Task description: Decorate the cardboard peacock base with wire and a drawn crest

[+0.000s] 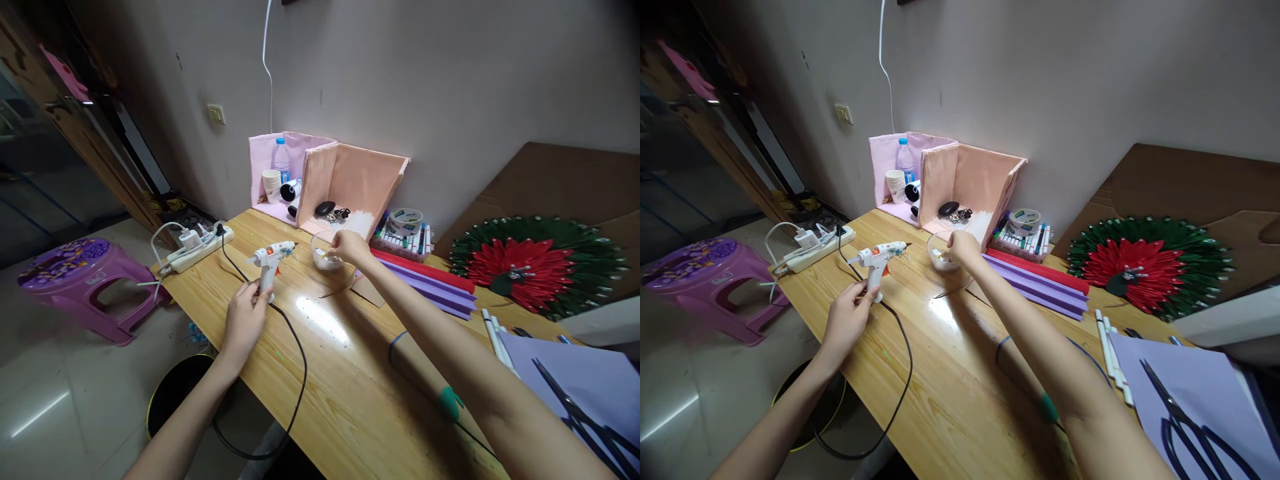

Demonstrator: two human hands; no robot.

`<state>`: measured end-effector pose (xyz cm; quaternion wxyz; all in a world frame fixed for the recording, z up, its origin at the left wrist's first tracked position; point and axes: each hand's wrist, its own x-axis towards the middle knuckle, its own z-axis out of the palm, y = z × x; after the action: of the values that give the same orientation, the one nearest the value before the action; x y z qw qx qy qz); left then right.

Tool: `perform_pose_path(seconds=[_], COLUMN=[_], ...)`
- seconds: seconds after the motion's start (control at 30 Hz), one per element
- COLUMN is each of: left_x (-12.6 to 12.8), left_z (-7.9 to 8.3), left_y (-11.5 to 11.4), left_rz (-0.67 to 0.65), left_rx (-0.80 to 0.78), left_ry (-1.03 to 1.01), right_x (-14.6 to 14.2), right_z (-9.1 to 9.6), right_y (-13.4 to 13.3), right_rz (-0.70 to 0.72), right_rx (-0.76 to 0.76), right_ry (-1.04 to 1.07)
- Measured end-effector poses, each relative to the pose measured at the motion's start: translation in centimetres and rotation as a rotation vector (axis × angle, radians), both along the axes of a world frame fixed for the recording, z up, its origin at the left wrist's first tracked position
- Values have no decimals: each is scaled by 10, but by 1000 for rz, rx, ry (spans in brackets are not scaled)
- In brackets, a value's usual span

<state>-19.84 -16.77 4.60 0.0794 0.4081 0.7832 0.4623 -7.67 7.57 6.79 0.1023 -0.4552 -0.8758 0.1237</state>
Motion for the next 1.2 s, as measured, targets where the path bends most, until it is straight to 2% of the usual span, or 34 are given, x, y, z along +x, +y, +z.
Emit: perform_pose_path(seconds=[0.27, 0.6, 0.73, 0.97, 1.2], left_x=[4, 6, 2, -13, -18], left_z=[4, 6, -2, -28, -36], left_y=[7, 9, 11, 18, 20], left_rz=[-35, -49, -39, -1, 25], left_rx=[13, 18, 9, -45, -179], left_ry=[4, 4, 2, 39, 144], right_x=[-1, 2, 4, 7, 10], right_z=[1, 0, -3, -7, -8], right_y=[4, -4, -3, -3, -3], right_rz=[109, 164, 185, 180, 191], right_rx=[-100, -28, -14, -19, -64], right_ry=[-40, 91, 122, 209, 266])
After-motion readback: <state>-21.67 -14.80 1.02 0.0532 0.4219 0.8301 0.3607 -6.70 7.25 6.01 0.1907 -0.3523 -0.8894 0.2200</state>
